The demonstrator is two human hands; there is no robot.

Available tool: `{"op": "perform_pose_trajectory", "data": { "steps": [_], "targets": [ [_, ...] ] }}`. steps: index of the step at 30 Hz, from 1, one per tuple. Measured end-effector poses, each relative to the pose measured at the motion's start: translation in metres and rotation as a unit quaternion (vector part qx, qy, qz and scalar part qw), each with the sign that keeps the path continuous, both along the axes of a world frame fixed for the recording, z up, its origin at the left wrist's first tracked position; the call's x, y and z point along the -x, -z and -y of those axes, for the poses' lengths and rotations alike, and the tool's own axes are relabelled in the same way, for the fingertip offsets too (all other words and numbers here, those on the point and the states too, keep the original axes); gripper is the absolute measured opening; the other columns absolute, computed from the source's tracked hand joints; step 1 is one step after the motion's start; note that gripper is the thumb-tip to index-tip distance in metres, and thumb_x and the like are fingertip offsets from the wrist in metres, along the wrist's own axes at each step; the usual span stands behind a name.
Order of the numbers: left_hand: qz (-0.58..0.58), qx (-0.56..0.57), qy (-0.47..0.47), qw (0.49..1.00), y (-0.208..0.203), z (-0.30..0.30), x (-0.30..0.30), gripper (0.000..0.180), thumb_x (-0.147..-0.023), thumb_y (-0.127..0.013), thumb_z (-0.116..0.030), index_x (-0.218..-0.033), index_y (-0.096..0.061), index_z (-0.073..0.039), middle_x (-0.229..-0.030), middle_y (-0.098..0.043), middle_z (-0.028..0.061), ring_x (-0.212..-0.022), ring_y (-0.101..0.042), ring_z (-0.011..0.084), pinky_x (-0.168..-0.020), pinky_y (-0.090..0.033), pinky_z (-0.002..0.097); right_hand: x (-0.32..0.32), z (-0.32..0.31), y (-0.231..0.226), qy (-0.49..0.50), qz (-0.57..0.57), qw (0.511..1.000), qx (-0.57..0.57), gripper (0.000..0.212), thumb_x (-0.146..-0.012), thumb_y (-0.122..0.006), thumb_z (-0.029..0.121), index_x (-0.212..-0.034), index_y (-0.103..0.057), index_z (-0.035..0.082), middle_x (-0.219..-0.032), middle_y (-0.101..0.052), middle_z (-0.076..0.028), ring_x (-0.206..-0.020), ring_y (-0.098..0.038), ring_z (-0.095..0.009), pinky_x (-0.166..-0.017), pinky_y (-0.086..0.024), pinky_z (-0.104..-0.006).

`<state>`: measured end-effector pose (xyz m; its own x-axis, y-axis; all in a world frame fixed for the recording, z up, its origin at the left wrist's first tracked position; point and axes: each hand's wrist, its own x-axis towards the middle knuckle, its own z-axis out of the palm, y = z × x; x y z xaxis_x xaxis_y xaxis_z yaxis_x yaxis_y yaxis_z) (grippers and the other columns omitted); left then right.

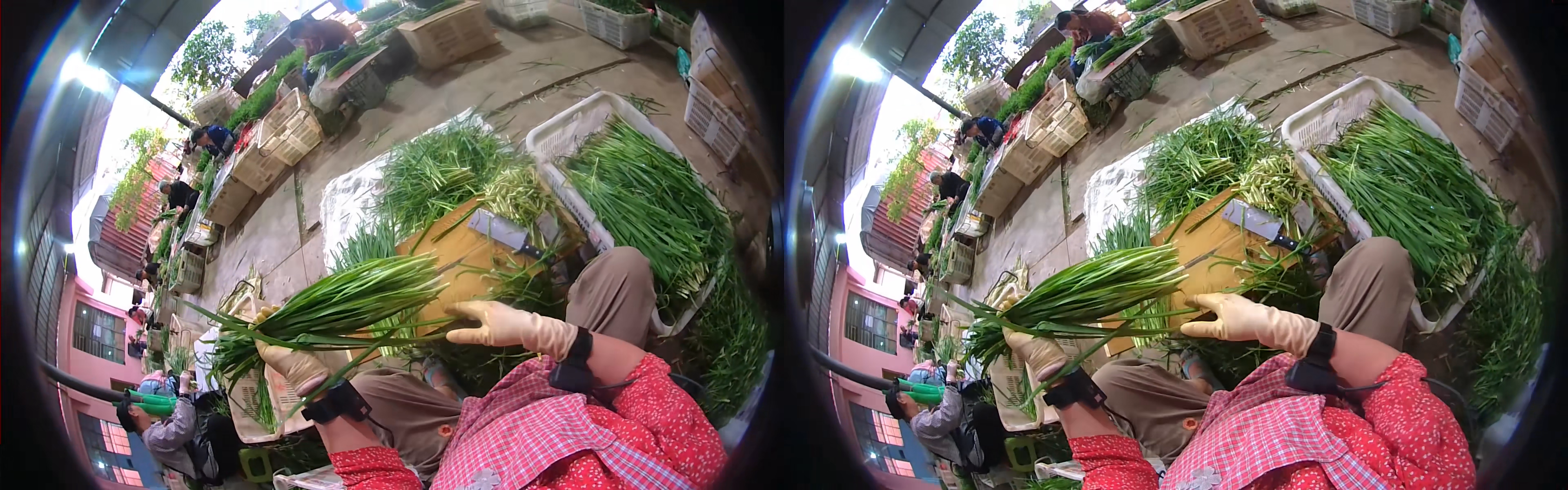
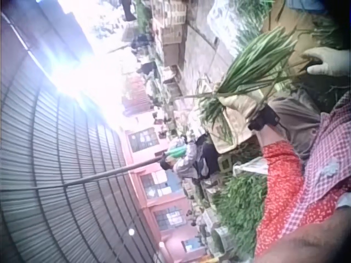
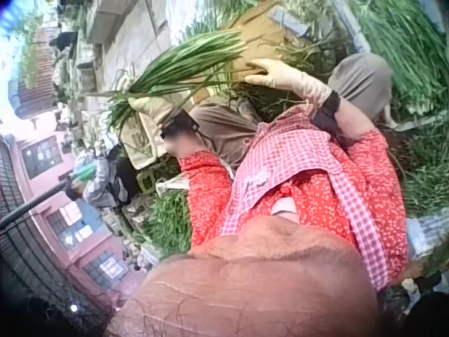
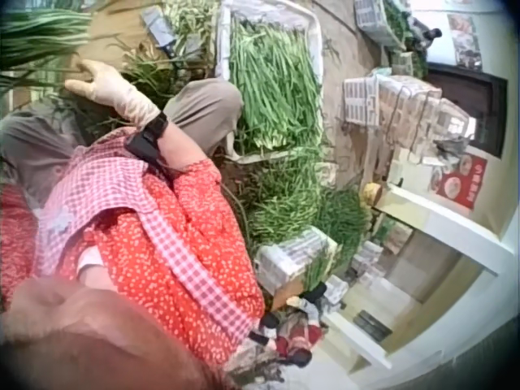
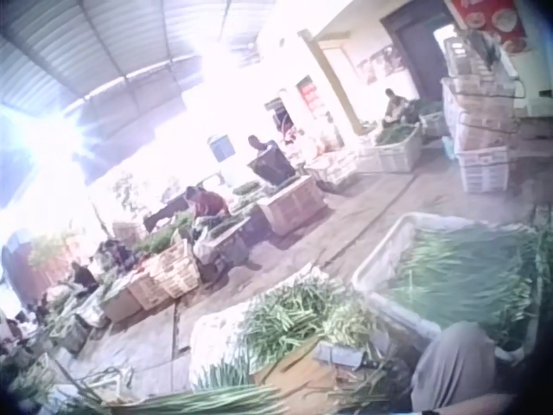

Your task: The person sorts and trims bundles of chives by hand, removing damaged leaves and using a knife to cut the ends before placing the processed bundles into a crate.

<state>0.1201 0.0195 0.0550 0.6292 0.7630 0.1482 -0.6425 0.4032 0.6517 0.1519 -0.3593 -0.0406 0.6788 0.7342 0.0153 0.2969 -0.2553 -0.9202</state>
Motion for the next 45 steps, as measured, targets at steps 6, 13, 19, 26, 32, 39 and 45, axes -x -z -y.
{"op": "perform_pose_trajectory", "data": {
  "steps": [6,13,19,26,32,39,45],
  "targets": [
    [0.026,-0.001,0.019,0.999,-0.012,0.079,0.0,0.028,-0.097,-0.052,-0.026,-0.102,-0.067,-0.002,-0.102,-0.069,0.0128,-0.095,-0.065,0.0237,-0.088,-0.054,0.0372,-0.01,-0.049,0.05,-0.13,-0.384,0.848,-0.34,0.061,-0.098,-0.053,0.042,-0.144,-0.04,0.003,-0.137,-0.051,-0.013,-0.125,-0.047,-0.022,-0.103,-0.038,-0.0338],
    [0.015,0.016,0.023,1.0,-0.019,0.092,0.013,0.027,-0.096,-0.054,-0.026,-0.098,-0.067,-0.002,-0.099,-0.069,0.0134,-0.094,-0.065,0.0246,-0.087,-0.053,0.0366,-0.008,-0.043,0.031,-0.034,-0.145,0.973,-0.177,0.029,-0.096,-0.058,0.025,-0.12,-0.063,0.009,-0.091,-0.064,-0.006,-0.079,-0.057,-0.018,-0.068,-0.048,-0.0323],
    [0.012,-0.004,0.026,1.0,-0.032,0.075,0.013,0.026,-0.097,-0.055,-0.03,-0.096,-0.066,-0.006,-0.099,-0.07,0.011,-0.093,-0.067,0.0239,-0.088,-0.055,0.0388,-0.034,0.002,0.1,0.023,0.024,0.922,0.385,0.03,-0.091,-0.055,0.027,-0.112,-0.069,0.011,-0.098,-0.072,-0.011,-0.09,-0.07,-0.028,-0.075,-0.054,-0.0405],
    [-0.019,-0.032,-0.031,0.999,-0.043,0.056,0.009,0.029,-0.097,-0.05,-0.026,-0.106,-0.067,-0.004,-0.106,-0.068,0.0118,-0.096,-0.066,0.0223,-0.089,-0.055,0.0387,-0.023,0.017,0.108,-0.049,0.068,0.874,0.479,0.049,-0.078,-0.07,0.039,-0.117,-0.062,0.011,-0.112,-0.069,-0.009,-0.104,-0.066,-0.027,-0.084,-0.053,-0.0415],
    [-0.02,-0.065,-0.019,0.998,-0.037,0.033,0.008,0.03,-0.098,-0.05,-0.025,-0.111,-0.066,-0.003,-0.109,-0.068,0.0116,-0.099,-0.066,0.0226,-0.091,-0.055,0.039,-0.013,0.015,0.038,0.062,0.188,0.926,0.32,0.029,-0.088,-0.06,0.03,-0.105,-0.068,0.008,-0.093,-0.071,-0.011,-0.088,-0.069,-0.031,-0.07,-0.054,-0.0431],
    [-0.023,-0.039,-0.028,0.999,-0.033,0.035,0.003,0.029,-0.096,-0.052,-0.023,-0.111,-0.066,-0.002,-0.107,-0.069,0.0122,-0.099,-0.067,0.0236,-0.091,-0.055,0.0398,0.006,0.011,-0.005,0.056,0.052,0.997,0.028,0.063,-0.085,-0.067,0.048,-0.129,-0.055,0.004,-0.11,-0.065,-0.024,-0.095,-0.065,-0.036,-0.084,-0.052,-0.04],
    [-0.023,-0.036,-0.021,0.999,-0.037,0.055,0.001,0.028,-0.096,-0.052,-0.023,-0.107,-0.067,-0.002,-0.106,-0.069,0.0114,-0.096,-0.067,0.0228,-0.089,-0.056,0.0396,0.006,-0.016,0.002,0.112,0.091,0.989,0.041,0.066,-0.083,-0.068,0.05,-0.13,-0.054,0.007,-0.11,-0.065,-0.023,-0.098,-0.064,-0.039,-0.084,-0.051,-0.0434]
  ]
}}
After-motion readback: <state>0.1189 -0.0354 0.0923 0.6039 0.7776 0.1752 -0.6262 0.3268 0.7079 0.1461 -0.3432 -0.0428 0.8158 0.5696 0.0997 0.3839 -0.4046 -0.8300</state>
